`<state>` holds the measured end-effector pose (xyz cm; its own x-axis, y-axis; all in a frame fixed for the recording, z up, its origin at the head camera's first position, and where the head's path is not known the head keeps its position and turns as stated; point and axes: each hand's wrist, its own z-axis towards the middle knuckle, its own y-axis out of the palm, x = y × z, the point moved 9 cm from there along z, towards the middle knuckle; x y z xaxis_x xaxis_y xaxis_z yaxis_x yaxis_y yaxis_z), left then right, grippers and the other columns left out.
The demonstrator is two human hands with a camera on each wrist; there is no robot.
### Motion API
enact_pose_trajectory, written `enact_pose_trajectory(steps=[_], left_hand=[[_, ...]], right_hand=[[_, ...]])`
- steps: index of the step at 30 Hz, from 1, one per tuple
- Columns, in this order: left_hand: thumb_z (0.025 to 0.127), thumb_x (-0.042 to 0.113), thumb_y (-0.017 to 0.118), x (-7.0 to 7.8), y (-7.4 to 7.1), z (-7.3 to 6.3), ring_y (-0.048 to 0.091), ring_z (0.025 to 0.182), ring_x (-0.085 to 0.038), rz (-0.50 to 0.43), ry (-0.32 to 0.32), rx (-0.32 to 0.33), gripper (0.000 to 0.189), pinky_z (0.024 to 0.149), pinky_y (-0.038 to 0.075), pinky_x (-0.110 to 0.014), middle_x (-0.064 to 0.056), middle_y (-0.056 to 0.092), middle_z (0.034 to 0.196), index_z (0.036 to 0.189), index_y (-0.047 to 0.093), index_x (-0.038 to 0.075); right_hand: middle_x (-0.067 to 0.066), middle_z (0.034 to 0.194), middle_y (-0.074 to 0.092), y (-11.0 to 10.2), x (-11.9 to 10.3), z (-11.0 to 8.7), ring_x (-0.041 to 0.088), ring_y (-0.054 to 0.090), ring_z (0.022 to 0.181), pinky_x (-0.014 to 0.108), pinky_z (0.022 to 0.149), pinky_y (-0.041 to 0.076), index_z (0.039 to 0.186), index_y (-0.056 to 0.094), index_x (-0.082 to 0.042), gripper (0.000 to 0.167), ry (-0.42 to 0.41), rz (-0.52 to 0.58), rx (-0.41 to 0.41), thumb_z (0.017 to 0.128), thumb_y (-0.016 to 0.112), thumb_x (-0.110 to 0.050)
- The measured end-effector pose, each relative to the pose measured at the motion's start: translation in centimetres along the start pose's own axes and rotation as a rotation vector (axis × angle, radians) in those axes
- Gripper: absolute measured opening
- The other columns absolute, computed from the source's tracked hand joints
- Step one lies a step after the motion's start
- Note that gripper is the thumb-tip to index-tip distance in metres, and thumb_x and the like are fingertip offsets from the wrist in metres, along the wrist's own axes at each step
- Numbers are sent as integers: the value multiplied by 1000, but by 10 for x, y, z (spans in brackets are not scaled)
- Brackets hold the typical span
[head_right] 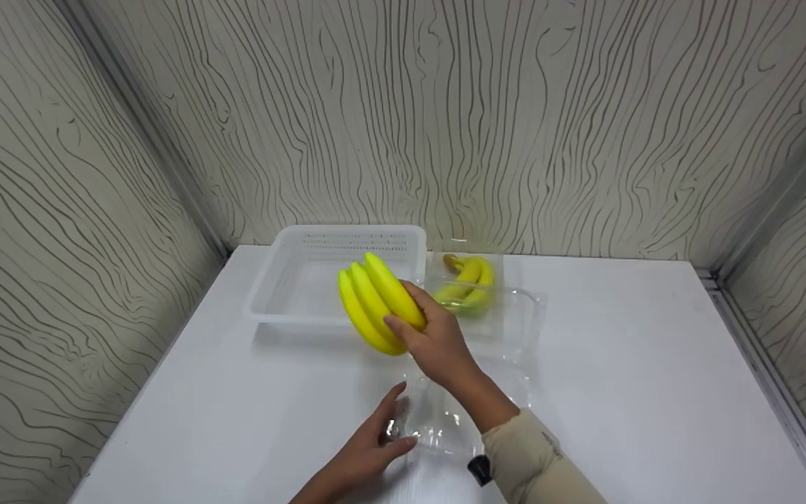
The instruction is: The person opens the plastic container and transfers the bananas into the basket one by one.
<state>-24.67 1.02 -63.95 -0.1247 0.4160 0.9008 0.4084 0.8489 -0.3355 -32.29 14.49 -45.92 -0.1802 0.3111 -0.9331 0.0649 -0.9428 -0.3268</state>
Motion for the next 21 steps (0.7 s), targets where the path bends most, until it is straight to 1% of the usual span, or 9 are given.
enact_pose_trajectory(steps=[3,7,8,10,13,16,19,21], left_hand=[[91,46,74,1,1,-1,58,144,-25,-2,17,6,90,116,52,-55,-2,41,173,167,25,48],[91,47,74,1,2,-4,54,150,-30,12,23,19,90,118,50,-56,-4,40,174,167,24,49],[91,46,74,2,2,-4,54,149,-30,7,31,17,91,117,51,-55,-5,40,173,167,24,47],[92,44,74,2,3,-7,55,149,-29,6,41,15,90,117,51,-52,-6,40,173,167,25,46],[92,39,74,6,4,-10,58,145,-26,1,75,11,90,115,52,-46,-9,41,172,168,26,38],[92,36,74,11,3,-11,59,143,-24,12,94,14,88,116,52,-44,-9,43,171,167,28,34],[90,37,74,12,4,-10,57,147,-25,27,71,19,88,120,50,-47,-7,43,171,166,29,35],[89,37,74,13,5,-11,53,151,-28,26,60,18,89,122,48,-50,-7,42,172,166,29,35]], right_hand=[[7,138,64,5,2,18,24,61,119,33,104,60,159,49,-25,65,19,60,11,101,74,-40],[7,141,60,6,5,40,24,59,125,42,113,57,160,46,-23,65,56,91,36,103,72,-39],[7,142,59,5,5,45,24,58,126,43,114,56,161,45,-23,65,65,96,40,103,71,-39],[8,143,58,4,5,52,24,58,127,45,116,54,161,43,-22,65,81,112,49,104,70,-38],[9,144,57,3,-1,60,26,57,129,47,118,53,163,41,-21,66,89,144,67,105,69,-37],[8,146,57,1,-11,69,27,58,131,48,118,53,163,39,-20,66,75,158,90,106,68,-33],[8,147,57,2,-19,79,27,57,132,48,119,52,163,40,-19,63,61,145,88,107,66,-27],[7,147,57,5,-22,85,27,57,132,48,120,52,163,40,-19,63,59,122,73,106,66,-24]])
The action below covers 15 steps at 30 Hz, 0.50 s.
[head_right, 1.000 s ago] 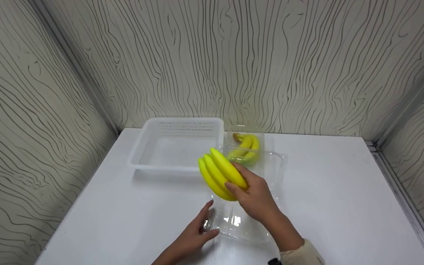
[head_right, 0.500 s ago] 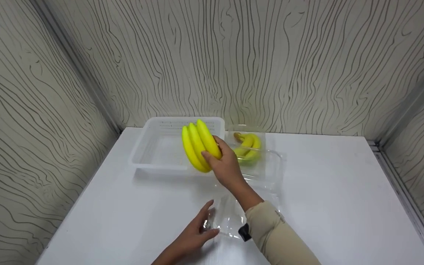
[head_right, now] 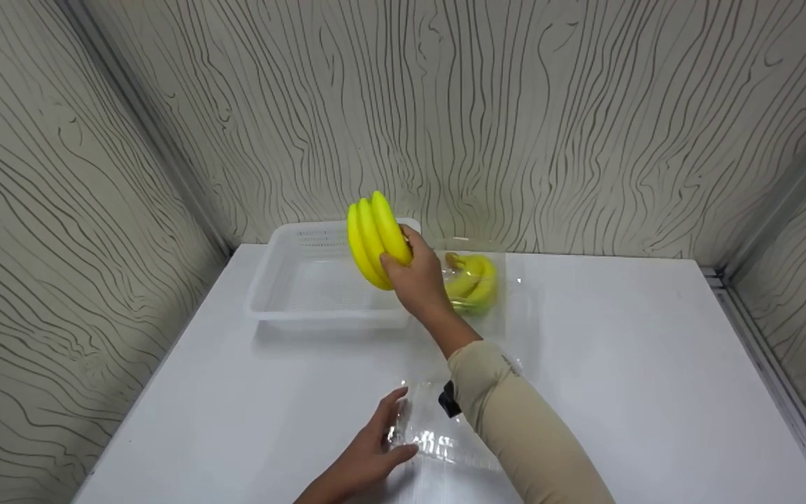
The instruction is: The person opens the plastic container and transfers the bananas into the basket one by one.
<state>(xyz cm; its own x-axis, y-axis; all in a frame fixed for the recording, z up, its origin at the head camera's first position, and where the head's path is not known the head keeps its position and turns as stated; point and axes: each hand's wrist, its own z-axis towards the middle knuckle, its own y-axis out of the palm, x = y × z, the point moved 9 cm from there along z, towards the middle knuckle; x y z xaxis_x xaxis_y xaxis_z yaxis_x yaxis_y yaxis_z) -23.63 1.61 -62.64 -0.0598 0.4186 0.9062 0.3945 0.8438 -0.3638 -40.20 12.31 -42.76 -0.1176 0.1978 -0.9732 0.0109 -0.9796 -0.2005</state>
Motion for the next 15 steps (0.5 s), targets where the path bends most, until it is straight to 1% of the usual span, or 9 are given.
enact_pose_trajectory(steps=[2,5,8,11,13,15], left_hand=[[88,37,74,0,1,0,50,155,-30,-3,-5,-2,89,124,46,-52,-7,41,173,165,30,36],[87,35,75,3,2,1,49,155,-31,-23,17,-9,89,124,46,-53,-8,41,173,165,31,35],[88,37,75,3,1,3,52,152,-29,-33,34,-20,88,122,47,-52,-6,43,172,164,31,37],[87,37,76,-2,0,5,56,148,-29,-50,31,-29,88,120,48,-53,-6,45,170,163,32,38],[86,36,77,-5,-1,4,57,147,-30,-60,21,-30,88,119,49,-54,-9,46,169,163,33,38],[85,36,77,-6,-1,4,57,146,-30,-73,4,-28,88,119,49,-55,-10,46,168,162,34,38]], right_hand=[[6,147,57,3,-3,6,27,57,132,48,120,51,163,41,-20,63,-4,-39,-19,106,66,-21],[3,144,59,8,-5,15,26,57,130,49,120,52,163,43,-25,64,-13,-143,-49,105,68,-20],[2,137,66,14,-4,24,26,59,122,49,115,52,161,49,-28,63,-64,-362,-85,102,70,-18],[2,128,72,25,3,30,25,60,113,50,108,49,156,56,-28,61,-131,-599,-118,99,73,-15],[2,127,74,34,10,33,25,60,112,49,107,48,154,59,-27,61,-161,-696,-145,97,75,-13],[2,126,75,41,18,35,25,60,112,49,106,47,153,60,-27,59,-165,-738,-170,98,75,-13]])
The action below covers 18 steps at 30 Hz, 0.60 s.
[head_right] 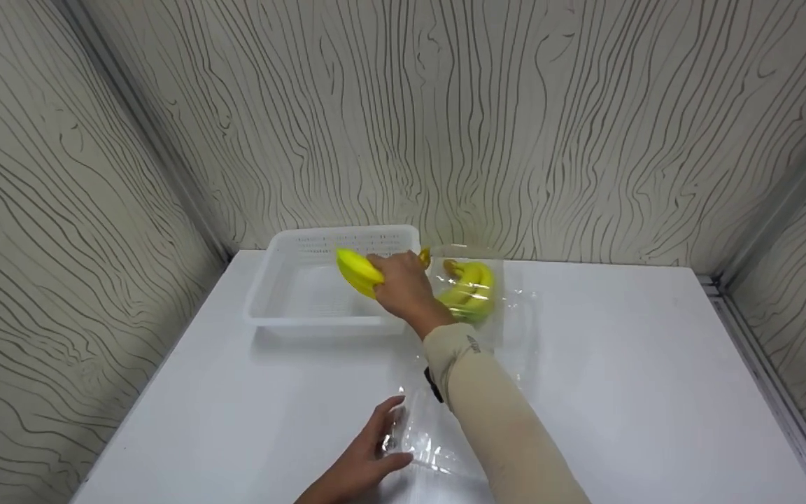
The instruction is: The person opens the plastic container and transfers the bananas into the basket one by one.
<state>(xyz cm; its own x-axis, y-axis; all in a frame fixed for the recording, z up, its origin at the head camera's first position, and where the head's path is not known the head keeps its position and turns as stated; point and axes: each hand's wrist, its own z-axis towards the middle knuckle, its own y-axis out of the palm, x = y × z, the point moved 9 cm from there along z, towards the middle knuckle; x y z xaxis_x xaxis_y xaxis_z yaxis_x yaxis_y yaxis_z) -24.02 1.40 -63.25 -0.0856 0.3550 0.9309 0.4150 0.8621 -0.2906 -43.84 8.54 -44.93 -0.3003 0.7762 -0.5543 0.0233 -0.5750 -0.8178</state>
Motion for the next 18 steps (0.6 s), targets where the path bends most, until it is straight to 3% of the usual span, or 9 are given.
enact_pose_trajectory(steps=[5,9,14,18], left_hand=[[84,37,78,0,-1,-2,52,150,-31,8,-10,4,89,120,47,-55,-10,44,170,162,35,39],[85,38,78,-2,-3,-3,48,153,-29,10,-11,10,89,122,45,-54,-9,44,170,162,34,40],[86,44,77,-7,0,-1,45,157,-28,16,-74,-1,85,126,41,-58,-4,44,170,160,34,46],[86,44,78,-8,0,0,46,156,-28,16,-100,-2,83,126,41,-60,-2,44,170,157,35,51]], right_hand=[[4,123,74,19,-1,5,26,58,112,48,105,47,149,64,-23,53,6,-36,-62,98,73,-14],[7,132,73,37,-4,6,30,58,123,51,114,45,150,63,-18,52,-6,-109,-130,99,70,-16],[12,140,67,55,-6,5,32,56,132,51,120,45,148,64,-13,49,-50,-205,-181,100,68,-15],[14,148,65,59,-4,5,36,47,151,54,133,32,145,66,-9,45,-79,-246,-193,100,67,-15]])
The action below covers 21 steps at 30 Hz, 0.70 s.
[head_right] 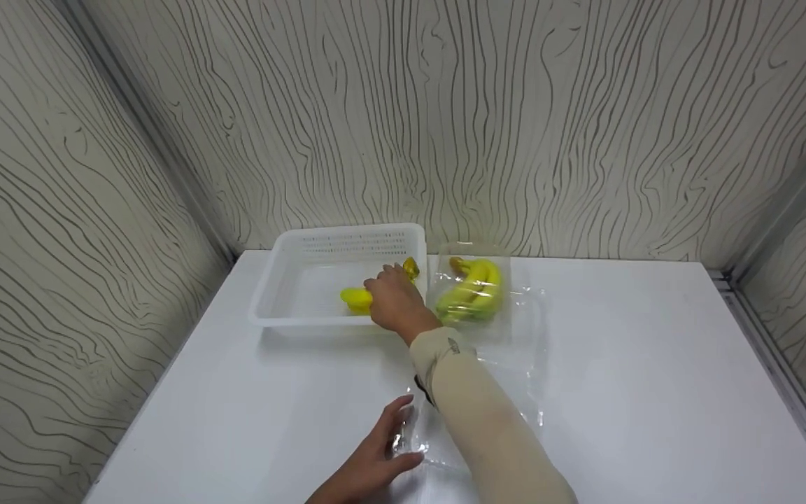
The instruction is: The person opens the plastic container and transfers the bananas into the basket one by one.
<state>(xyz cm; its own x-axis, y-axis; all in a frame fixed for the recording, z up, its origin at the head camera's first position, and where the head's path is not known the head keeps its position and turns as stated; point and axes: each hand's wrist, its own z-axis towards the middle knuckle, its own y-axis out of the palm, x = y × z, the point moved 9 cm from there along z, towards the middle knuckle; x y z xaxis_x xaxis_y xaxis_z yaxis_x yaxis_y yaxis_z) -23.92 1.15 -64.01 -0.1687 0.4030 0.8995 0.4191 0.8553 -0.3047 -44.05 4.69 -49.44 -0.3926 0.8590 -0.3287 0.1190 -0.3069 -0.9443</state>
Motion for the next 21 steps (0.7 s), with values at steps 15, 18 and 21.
enact_pose_trajectory(steps=[15,18,21], left_hand=[[87,42,78,2,-3,-1,52,150,-26,-13,86,2,87,121,47,-53,-8,44,170,162,33,41],[87,41,78,3,-2,-2,54,148,-27,-25,89,4,86,121,47,-55,-7,44,170,162,34,41],[87,40,77,3,-1,-2,55,148,-30,-32,88,3,86,121,46,-59,-7,44,170,161,34,41]], right_hand=[[10,171,45,-36,44,-39,37,27,166,62,134,22,155,57,-19,51,107,181,34,106,63,-33],[12,172,41,-54,50,-54,39,29,165,64,132,25,157,54,-22,53,102,190,78,107,62,-35],[13,172,42,-73,54,-73,40,31,164,65,131,28,158,53,-20,54,72,181,129,107,61,-35]])
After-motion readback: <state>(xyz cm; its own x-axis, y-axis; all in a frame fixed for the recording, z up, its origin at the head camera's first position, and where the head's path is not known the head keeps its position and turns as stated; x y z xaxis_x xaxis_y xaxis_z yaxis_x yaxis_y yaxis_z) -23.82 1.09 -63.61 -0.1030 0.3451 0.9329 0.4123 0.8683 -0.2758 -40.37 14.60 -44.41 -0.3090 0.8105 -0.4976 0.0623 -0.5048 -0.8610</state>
